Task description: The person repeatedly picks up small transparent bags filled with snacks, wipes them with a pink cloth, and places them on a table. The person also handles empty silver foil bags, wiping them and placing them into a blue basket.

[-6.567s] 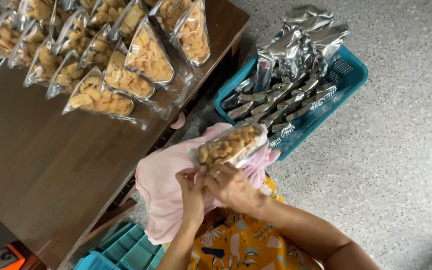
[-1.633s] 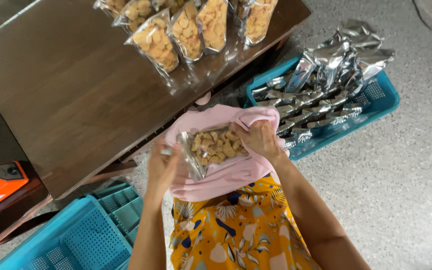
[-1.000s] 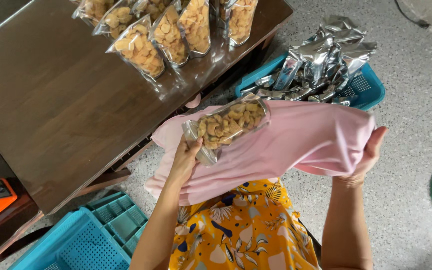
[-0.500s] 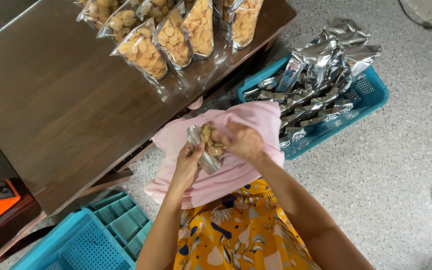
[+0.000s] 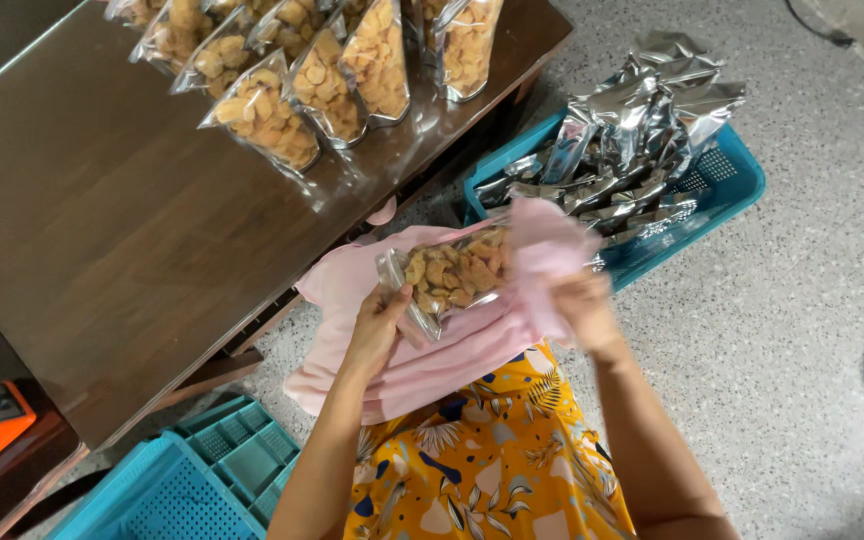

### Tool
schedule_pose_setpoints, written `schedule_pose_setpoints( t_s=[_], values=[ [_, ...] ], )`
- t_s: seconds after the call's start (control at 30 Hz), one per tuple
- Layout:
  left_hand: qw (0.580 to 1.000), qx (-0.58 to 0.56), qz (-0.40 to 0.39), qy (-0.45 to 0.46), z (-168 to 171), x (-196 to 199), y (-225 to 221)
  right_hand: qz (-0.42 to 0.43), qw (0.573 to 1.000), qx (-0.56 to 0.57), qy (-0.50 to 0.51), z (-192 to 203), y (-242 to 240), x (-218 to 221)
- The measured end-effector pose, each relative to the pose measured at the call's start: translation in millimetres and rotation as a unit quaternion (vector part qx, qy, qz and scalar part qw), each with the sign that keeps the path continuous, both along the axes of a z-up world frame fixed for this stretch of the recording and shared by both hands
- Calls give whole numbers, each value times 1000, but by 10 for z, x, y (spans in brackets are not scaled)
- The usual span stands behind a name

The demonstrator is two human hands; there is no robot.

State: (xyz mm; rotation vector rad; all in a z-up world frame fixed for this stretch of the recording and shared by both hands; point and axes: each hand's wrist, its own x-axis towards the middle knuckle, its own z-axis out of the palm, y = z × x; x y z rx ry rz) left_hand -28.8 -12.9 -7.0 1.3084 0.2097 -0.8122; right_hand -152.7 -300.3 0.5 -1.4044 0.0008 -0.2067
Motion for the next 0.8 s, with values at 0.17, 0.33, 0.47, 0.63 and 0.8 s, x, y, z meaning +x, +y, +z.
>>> schedule_pose_setpoints(
  t_s=[0.17,0.33,0.47,0.63,0.8],
  values=[
    [999,2,17,-44,-288,-134,110,-110,809,-557,-150,129,1244,614],
    [999,8,51,3,-119,-83,144,-24,771,-542,332,76,788,989],
    [989,86,-22,-120,93,33,84,-171,958,65,221,-106,176,853],
    [843,266,-176,-433,444,157,67,-191,971,141,26,187,-631,179],
    [479,157,-210,-838,552,240,78,-19,977,182,-109,672,-582,-203]
  ],
)
